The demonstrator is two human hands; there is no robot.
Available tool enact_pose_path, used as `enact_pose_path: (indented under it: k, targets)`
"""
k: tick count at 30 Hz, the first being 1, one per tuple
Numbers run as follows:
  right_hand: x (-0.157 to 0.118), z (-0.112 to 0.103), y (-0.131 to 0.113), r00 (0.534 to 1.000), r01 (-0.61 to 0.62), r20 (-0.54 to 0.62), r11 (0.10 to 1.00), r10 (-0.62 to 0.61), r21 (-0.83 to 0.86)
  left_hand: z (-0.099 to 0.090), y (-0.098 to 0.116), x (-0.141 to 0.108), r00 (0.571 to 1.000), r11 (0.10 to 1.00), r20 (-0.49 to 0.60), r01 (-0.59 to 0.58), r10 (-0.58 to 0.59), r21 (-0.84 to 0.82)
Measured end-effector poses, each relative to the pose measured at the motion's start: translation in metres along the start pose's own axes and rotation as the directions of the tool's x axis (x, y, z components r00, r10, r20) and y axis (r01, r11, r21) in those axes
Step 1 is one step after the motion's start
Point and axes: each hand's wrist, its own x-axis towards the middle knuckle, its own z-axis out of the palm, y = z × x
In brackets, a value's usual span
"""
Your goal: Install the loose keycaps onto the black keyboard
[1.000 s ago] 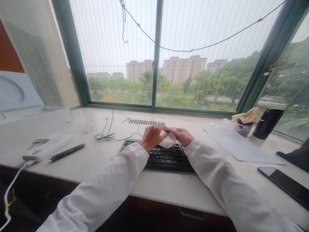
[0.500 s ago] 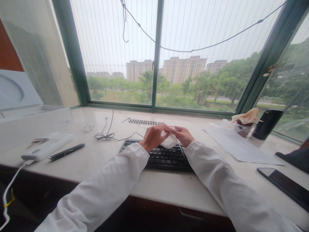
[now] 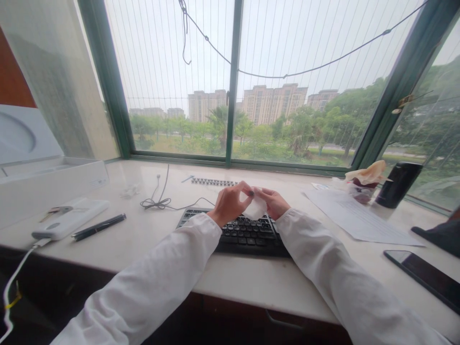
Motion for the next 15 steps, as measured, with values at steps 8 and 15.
enact_pose_path:
  k: [8, 15]
  targets:
    - [0.011, -0.007, 0.007, 0.998, 0.027, -0.053, 0.999, -0.029, -0.036, 0.001, -0.004, 0.001, 0.999, 0.999, -0.028, -0.019, 0.018, -0.027]
    - [0.008, -0.004, 0.005, 1.0, 0.017, 0.001, 0.999, -0.017, -0.048, 0.0, -0.005, 0.001, 0.999, 0.999, -0.014, -0.032, 0.033, 0.044]
